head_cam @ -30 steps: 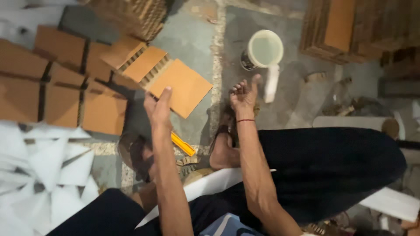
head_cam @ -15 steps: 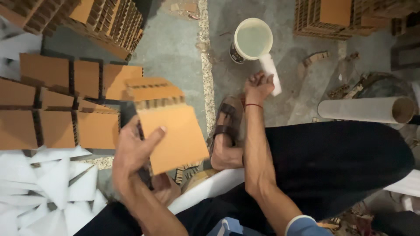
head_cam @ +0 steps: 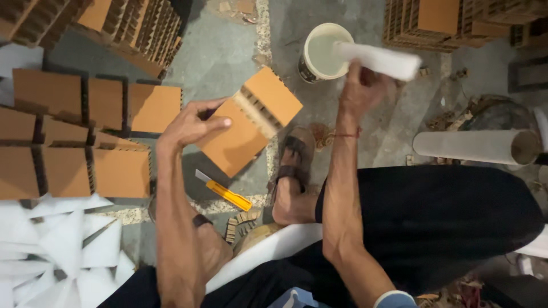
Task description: The person sits on the floor and assembles small cardboard boxes by applying glue to the edges of the cardboard pieces using a white foam applicator. They fold the pieces into a box shape and press the glued edges together to secure the structure.
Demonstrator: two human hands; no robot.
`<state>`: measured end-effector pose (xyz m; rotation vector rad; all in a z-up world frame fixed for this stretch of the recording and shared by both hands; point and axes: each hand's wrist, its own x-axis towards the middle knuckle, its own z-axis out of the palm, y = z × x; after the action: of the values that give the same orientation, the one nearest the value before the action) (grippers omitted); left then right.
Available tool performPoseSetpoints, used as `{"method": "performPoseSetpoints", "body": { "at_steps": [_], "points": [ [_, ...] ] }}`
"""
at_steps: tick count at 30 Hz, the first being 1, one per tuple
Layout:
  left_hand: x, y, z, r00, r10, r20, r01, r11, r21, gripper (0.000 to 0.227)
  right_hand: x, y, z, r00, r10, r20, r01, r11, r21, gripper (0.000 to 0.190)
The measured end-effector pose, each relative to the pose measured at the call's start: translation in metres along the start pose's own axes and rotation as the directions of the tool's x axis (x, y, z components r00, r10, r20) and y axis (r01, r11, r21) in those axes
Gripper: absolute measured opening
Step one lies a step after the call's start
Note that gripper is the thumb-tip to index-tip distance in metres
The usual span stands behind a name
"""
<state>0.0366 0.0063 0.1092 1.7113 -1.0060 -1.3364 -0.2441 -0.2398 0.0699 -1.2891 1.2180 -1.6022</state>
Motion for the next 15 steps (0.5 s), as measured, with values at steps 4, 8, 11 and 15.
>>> {"method": "performPoseSetpoints", "body": {
  "at_steps": [4,8,11,15],
  "points": [
    [-0.007,-0.03,0.008,0.995,-0.097,-0.004,0.097,0.993,-0.069,0.054,0.013,0.012,0.009,0.976,-0.074,0.205,0.156,0.895,-0.419,0.03],
    [-0.015,-0.042,0.017,0.994,-0.098,-0.054,0.093,0.992,-0.09,0.042,0.023,0.028,0.012,0.933,0.021,0.359,0.143,0.895,-0.423,0.035],
    [-0.018,-0.037,0.025,0.985,-0.149,-0.09,0.137,0.983,-0.126,0.039,0.036,0.038,0.006,0.924,0.05,0.378,0.086,0.939,-0.334,0.029],
    [-0.02,-0.027,0.023,0.988,0.003,-0.157,-0.028,0.987,-0.157,0.04,0.049,0.021,-0.002,0.971,0.168,0.171,-0.143,0.978,-0.152,0.024]
  ]
}}
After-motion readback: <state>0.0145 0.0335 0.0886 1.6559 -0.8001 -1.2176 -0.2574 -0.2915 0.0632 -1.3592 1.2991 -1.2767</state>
